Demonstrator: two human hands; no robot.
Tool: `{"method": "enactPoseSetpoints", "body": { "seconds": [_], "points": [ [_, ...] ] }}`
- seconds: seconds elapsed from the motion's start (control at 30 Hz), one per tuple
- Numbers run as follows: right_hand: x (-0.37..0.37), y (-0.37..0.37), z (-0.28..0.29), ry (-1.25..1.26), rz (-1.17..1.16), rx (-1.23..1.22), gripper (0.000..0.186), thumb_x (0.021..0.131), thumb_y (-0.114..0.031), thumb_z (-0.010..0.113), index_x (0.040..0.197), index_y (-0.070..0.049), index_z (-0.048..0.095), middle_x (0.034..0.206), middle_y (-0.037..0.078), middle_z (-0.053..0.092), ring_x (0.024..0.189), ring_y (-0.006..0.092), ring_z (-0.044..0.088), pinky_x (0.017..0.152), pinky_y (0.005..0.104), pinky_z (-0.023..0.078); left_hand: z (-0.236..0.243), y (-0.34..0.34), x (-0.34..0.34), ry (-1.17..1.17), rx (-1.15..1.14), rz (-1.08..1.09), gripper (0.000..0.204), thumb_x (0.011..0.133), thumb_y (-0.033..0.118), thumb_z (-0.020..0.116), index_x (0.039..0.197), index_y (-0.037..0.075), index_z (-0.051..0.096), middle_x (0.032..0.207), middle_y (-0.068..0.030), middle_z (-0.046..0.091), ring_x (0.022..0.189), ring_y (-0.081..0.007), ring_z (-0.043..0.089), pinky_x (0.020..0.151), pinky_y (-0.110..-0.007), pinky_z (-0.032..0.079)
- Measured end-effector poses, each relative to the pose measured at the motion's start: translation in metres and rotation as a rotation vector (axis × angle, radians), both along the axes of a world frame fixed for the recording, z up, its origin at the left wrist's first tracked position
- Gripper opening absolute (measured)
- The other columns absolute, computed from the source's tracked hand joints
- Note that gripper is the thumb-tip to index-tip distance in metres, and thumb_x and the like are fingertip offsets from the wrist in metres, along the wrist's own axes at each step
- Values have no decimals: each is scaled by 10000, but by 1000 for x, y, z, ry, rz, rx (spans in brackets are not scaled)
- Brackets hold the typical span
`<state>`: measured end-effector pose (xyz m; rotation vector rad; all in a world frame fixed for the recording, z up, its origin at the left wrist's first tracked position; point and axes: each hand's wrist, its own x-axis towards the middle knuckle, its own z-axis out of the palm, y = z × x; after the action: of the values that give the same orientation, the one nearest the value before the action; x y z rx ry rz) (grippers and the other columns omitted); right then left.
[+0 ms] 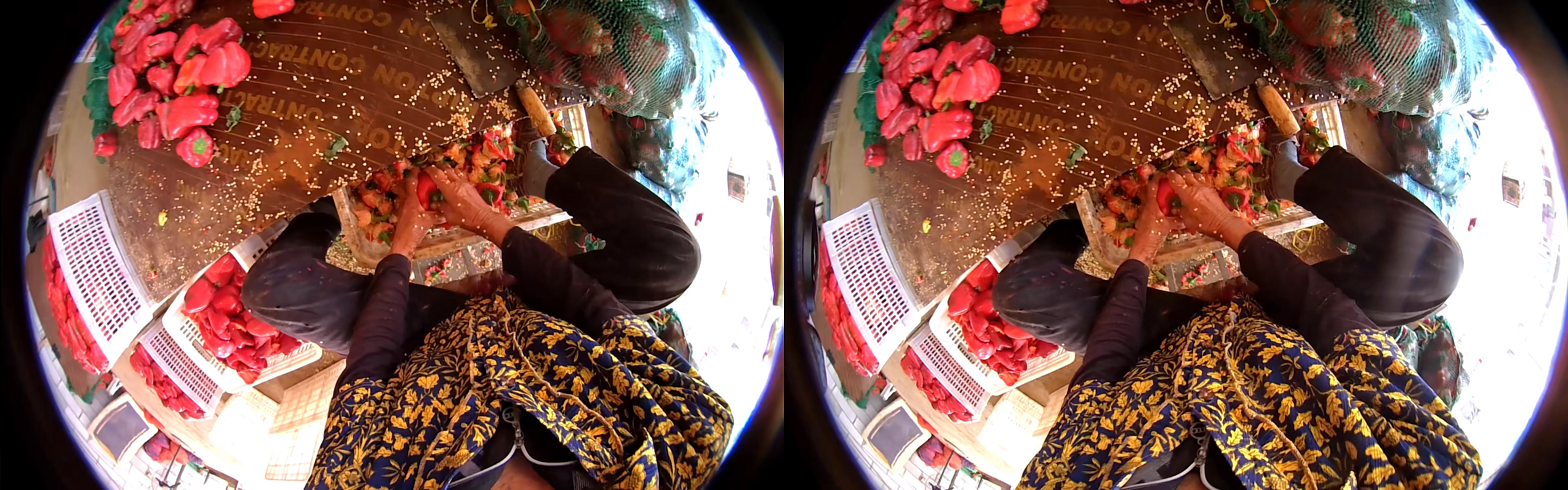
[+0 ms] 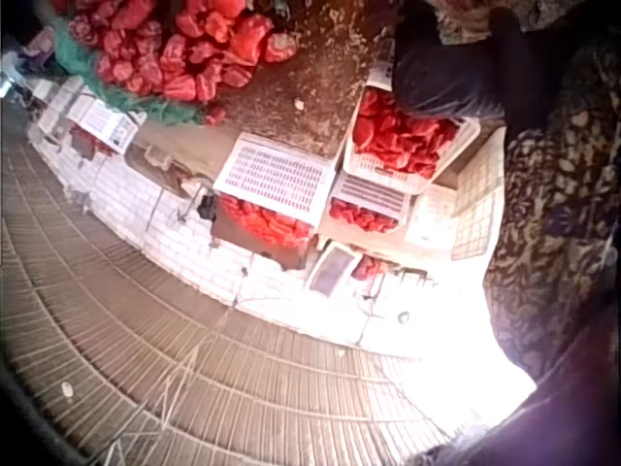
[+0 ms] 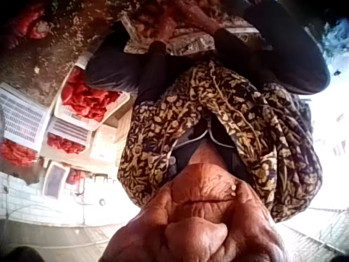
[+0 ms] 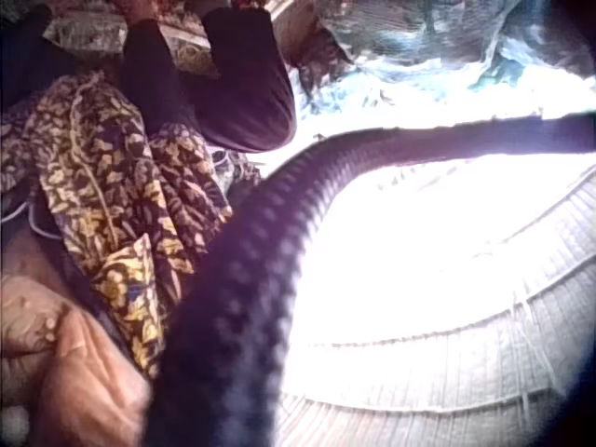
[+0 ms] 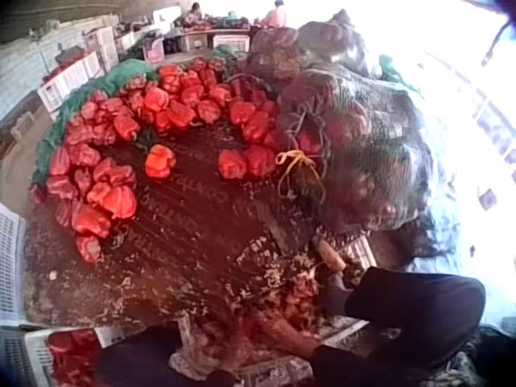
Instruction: The person sits on the floor and processes red bell peppers by hand. They pick up peppers, remove the stems and seeds, and place the cleaned peppers into white plastic baskets. The person works continuously, handling peppers one by one.
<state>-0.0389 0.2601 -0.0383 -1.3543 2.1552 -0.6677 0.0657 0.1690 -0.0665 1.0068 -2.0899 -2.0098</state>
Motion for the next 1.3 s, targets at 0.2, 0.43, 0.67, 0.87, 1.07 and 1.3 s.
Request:
{"method": "enactPoseSetpoints", "body": {
  "seconds": [0.2, 0.43, 0.67, 0.87, 1.07, 1.3],
  "points": [
    [-22, -40, -14, 32, -10, 301, 370, 593, -134, 598, 946, -23, 580, 829, 231, 590, 750, 386, 589, 629, 436, 483, -9, 9, -14, -73, -261, 97, 884, 546, -8, 747, 1303, 81, 299, 1242, -194, 349, 1124, -381, 389, 898, -411, 378],
    [-17, -51, -21, 90, -61, 66, 295, 587, -160, 605, 863, -58, 628, 761, 199, 609, 738, 382, 589, 632, 435, 473, -25, -2, 1, 153, 396, 304, 850, 532, -70, 701, 1289, 120, 364, 1219, -102, 455, 1079, -254, 489, 834, -353, 463],
    [6, -13, 28, 29, -135, -159, 499, 587, -163, 681, 1062, -66, 560, 883, 178, 572, 782, 362, 579, 641, 419, 472, 58, 18, 8, 215, 604, 576, 561, 632, 9, 614, 1168, 33, 451, 1047, -79, 524, 894, -183, 544, 739, -299, 486],
    [-1, 0, 49, 35, 38, -262, 549, 582, -152, 686, 1104, -61, 541, 902, 190, 587, 811, 344, 586, 681, 404, 480, 69, 18, 20, 206, 521, 472, 412, 552, 15, 581, 962, 8, 538, 845, -65, 571, 715, -162, 551, 679, -277, 473],
    [2, -3, 99, -217, 144, -338, 432, 521, -93, 622, 952, -70, 636, 780, 143, 613, 771, 323, 577, 694, 386, 470, 100, 15, 41, 159, 172, 309, 545, 532, 16, 548, 1075, -18, 540, 919, -62, 571, 780, -152, 559, 721, -248, 473],
    [15, -19, 144, -439, 324, -510, 427, 509, -108, 657, 930, -38, 651, 796, 166, 626, 724, 277, 595, 658, 343, 471, 171, 14, 75, 327, 382, 373, 522, 557, 16, 541, 1077, -31, 527, 941, -59, 562, 814, -139, 548, 736, -245, 457]
  ]
}}
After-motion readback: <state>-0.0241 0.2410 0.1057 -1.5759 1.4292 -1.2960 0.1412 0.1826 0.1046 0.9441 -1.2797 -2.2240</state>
